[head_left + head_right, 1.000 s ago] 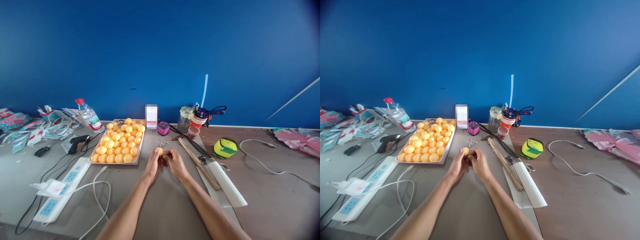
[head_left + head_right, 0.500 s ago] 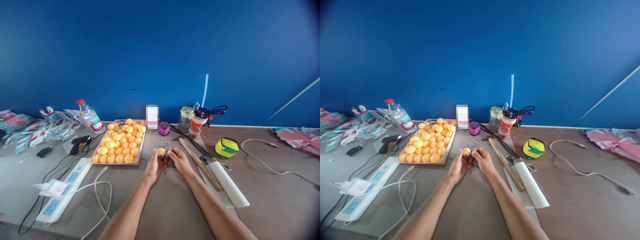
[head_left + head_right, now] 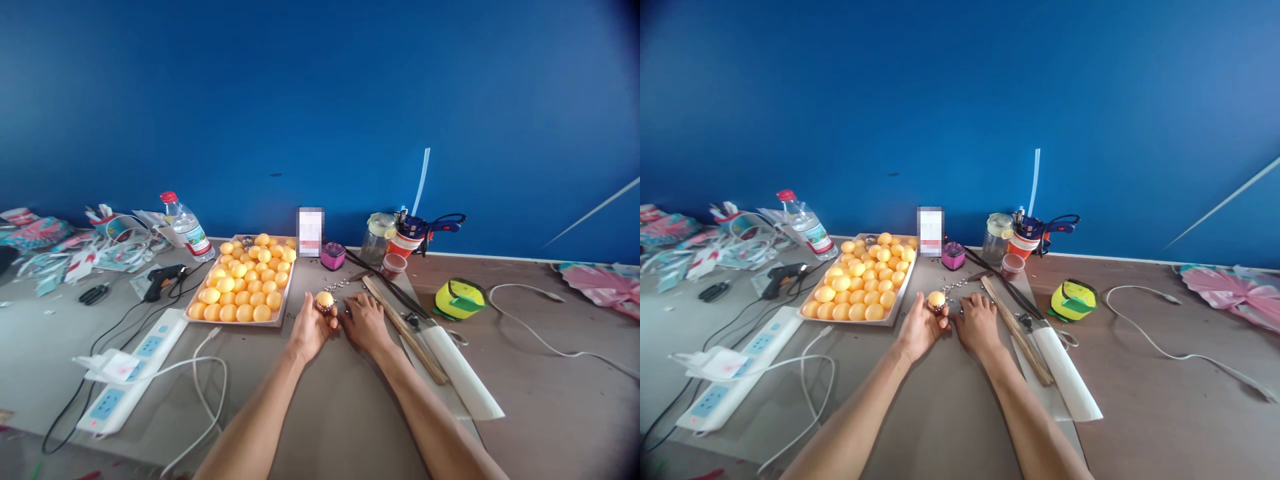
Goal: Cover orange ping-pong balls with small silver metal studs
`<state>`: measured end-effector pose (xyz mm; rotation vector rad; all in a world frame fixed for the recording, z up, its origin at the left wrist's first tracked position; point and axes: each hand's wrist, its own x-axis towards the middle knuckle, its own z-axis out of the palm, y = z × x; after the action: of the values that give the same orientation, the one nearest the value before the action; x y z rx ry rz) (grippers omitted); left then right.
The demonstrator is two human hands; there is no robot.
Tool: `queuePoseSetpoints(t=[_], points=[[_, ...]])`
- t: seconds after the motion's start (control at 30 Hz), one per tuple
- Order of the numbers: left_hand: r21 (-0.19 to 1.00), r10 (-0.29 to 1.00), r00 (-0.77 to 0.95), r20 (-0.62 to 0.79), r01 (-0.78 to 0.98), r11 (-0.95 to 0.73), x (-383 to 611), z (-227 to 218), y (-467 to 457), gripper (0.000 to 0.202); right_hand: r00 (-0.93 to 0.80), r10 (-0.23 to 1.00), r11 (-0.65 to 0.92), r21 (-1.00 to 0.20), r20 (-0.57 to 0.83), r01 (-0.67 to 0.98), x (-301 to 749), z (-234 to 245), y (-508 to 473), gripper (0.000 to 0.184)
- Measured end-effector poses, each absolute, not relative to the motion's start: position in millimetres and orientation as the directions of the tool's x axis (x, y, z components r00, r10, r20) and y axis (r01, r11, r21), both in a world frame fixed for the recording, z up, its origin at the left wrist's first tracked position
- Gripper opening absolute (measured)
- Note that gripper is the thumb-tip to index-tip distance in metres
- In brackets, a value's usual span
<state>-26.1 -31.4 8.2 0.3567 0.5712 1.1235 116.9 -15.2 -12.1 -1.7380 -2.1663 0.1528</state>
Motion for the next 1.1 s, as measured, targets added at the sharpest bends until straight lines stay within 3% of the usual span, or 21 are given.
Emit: queuePoseSetpoints(t=[0.23,0.4,0.5,0.67,0.9,1.0,1.1], points=[[0.502,0.913,0.316,-0.26,-0.764,0.407,-30,7,-29,0.032,-0.195,0.959,0.253,-0.31,0.207,0.916,122,-6,-17,0.032],[0.493,0.921,0.308,-0.24,-0.778,0.388,-31,6,-28,0.033,-0.242,0.954,0.288,-0.325,0.175,0.901,118,-8,-19,0.012],[0.491,0.922,0.319,-0.219,-0.781,0.386,-32,7,-28,0.035,-0.247,0.948,0.304,-0.347,0.199,0.887,114,-10,-18,0.012],[0.508,0.926,0.306,-0.219,-0.775,0.376,-33,7,-28,0.038,-0.157,0.951,0.276,-0.508,0.265,0.816,116,-13,-14,0.016],[0.496,0.922,0.305,-0.24,-0.777,0.386,-32,6,-27,0.036,-0.003,0.93,0.32,-0.806,0.367,0.499,118,-12,-8,0.022],[0.504,0.923,0.303,-0.237,-0.774,0.383,-32,6,-27,0.037,0.097,0.97,0.188,-0.938,0.224,0.29,116,-12,-8,0.015],[0.505,0.922,0.301,-0.245,-0.772,0.386,-31,7,-28,0.036,0.116,0.993,0.034,-0.999,0.03,-0.033,114,-13,-7,0.013]])
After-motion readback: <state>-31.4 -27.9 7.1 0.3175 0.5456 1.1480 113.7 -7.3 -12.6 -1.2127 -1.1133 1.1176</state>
